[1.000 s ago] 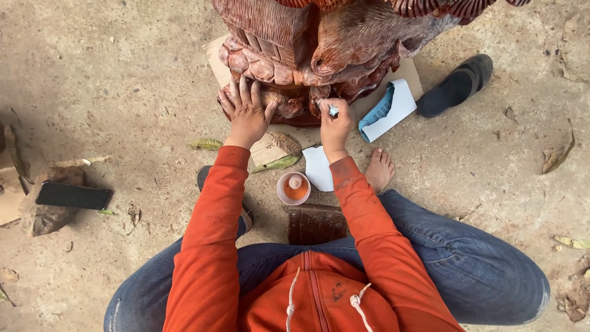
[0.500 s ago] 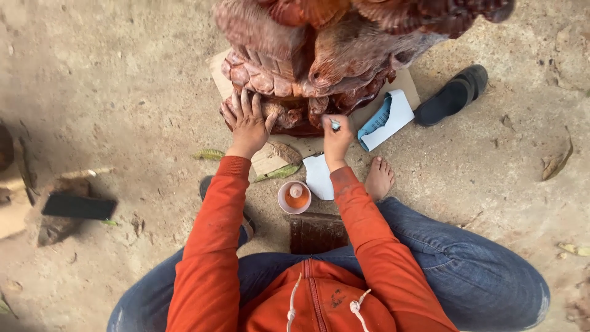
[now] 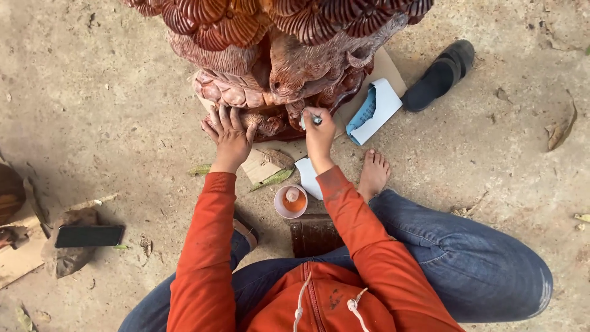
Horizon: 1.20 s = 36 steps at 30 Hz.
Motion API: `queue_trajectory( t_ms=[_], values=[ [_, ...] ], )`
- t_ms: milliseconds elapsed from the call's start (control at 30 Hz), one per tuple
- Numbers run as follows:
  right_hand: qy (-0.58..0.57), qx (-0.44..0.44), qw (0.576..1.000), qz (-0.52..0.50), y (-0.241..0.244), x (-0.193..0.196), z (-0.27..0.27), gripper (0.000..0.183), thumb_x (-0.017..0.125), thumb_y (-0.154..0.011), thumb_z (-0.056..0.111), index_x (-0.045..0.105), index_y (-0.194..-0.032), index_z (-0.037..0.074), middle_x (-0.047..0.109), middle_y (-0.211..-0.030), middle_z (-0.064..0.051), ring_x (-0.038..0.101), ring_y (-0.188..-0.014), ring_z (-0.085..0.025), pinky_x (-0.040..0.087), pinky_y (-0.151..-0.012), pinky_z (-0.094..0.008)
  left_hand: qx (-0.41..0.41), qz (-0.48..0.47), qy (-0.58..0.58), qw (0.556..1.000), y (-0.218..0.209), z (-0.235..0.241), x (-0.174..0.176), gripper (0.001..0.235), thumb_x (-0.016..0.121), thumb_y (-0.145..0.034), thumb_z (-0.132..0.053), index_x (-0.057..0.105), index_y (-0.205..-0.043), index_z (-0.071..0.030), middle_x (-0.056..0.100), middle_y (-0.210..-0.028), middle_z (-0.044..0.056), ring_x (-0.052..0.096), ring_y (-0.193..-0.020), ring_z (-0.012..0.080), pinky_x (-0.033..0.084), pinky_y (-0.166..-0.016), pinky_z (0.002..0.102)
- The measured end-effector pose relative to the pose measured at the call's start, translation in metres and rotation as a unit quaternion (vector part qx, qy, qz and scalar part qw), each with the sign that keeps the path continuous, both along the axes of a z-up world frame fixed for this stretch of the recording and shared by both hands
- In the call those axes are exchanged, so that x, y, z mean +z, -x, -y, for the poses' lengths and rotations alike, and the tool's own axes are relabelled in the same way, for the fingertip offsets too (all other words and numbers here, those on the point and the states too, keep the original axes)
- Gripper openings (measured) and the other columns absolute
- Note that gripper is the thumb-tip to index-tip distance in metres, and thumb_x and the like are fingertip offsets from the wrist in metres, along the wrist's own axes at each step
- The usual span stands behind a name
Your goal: A person sitting on the floor applies a liquid finish or polish to a large wooden sculpture using a small cloth.
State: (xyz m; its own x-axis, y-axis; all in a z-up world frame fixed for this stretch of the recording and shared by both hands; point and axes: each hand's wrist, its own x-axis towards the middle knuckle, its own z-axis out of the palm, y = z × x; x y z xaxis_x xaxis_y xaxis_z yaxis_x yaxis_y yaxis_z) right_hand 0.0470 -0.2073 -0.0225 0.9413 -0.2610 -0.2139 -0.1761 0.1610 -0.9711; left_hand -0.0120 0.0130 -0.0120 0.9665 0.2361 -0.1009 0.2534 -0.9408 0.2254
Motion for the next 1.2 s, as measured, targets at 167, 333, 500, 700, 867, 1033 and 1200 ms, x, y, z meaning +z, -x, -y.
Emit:
queue_trajectory(
  t_ms=[167,333,500,700,867,1033,1200],
  values=[
    [0.022,0.002,1.0,0.001,-0.021,-0.023,0.004,0.008,0.073,-0.092,0.006,0.075,-0.096,-0.001,0.07,-0.087,-0.02,0.075,-0.072,-0.028,0.069,-0.059,-0.039,-0.003,0.0,-0.01,1.0,0.001,0.0,0.003,0.075,0.045,-0.102,-0.064,0.03,-0.153,-0.01,0.02,-0.162,0.026,0.002,-0.154,0.0471,0.0,-0.115,0.076],
    [0.009,0.0,1.0,-0.006,-0.001,0.002,-0.001,0.008,0.073,-0.091,0.002,0.072,-0.099,-0.002,0.068,-0.093,-0.021,0.074,-0.078,-0.031,0.068,-0.065,-0.04,-0.005,0.005,-0.005,1.0,-0.001,0.004,0.012,0.074,0.044,-0.103,-0.063,0.03,-0.152,-0.01,0.023,-0.16,0.027,0.003,-0.153,0.0479,0.001,-0.114,0.077],
    [0.053,0.008,0.999,0.002,-0.008,-0.026,0.001,0.008,0.071,-0.09,0.002,0.072,-0.097,-0.001,0.068,-0.094,-0.021,0.075,-0.082,-0.034,0.069,-0.062,-0.043,-0.015,0.002,-0.005,1.0,0.002,0.002,0.012,0.074,0.043,-0.104,-0.063,0.028,-0.151,-0.009,0.022,-0.159,0.029,0.002,-0.153,0.0489,0.001,-0.114,0.078],
    [0.006,-0.027,1.0,-0.002,0.01,0.006,-0.01,0.008,0.068,-0.091,-0.003,0.071,-0.098,-0.003,0.069,-0.094,-0.026,0.075,-0.083,-0.037,0.068,-0.068,-0.043,-0.002,-0.006,-0.001,1.0,0.003,0.003,0.013,0.074,0.044,-0.103,-0.064,0.028,-0.152,-0.011,0.022,-0.16,0.027,0.002,-0.153,0.0481,0.0,-0.115,0.077],
    [-0.012,-0.053,0.999,-0.002,0.018,0.022,-0.013,0.005,0.069,-0.092,0.002,0.072,-0.095,0.0,0.069,-0.083,-0.021,0.073,-0.074,-0.023,0.069,-0.068,-0.039,-0.006,0.012,-0.01,1.0,0.003,0.005,0.011,0.073,0.045,-0.103,-0.063,0.031,-0.151,-0.009,0.022,-0.161,0.027,0.003,-0.153,0.048,0.001,-0.115,0.077],
    [-0.003,-0.049,0.999,-0.014,0.002,0.006,-0.005,0.006,0.072,-0.089,0.001,0.073,-0.093,-0.002,0.069,-0.08,-0.024,0.074,-0.068,-0.028,0.07,-0.064,-0.041,-0.007,0.008,-0.01,1.0,0.004,0.003,0.009,0.075,0.045,-0.103,-0.064,0.03,-0.151,-0.009,0.022,-0.161,0.027,0.003,-0.153,0.0484,0.001,-0.114,0.077],
    [-0.016,-0.048,0.999,-0.009,0.0,-0.013,-0.006,0.008,0.069,-0.091,0.0,0.071,-0.098,-0.003,0.067,-0.088,-0.024,0.073,-0.073,-0.026,0.07,-0.066,-0.04,-0.001,0.006,0.0,1.0,0.002,0.002,0.007,0.075,0.045,-0.103,-0.064,0.03,-0.152,-0.009,0.022,-0.161,0.027,0.002,-0.153,0.0483,0.001,-0.114,0.077]
  ],
)
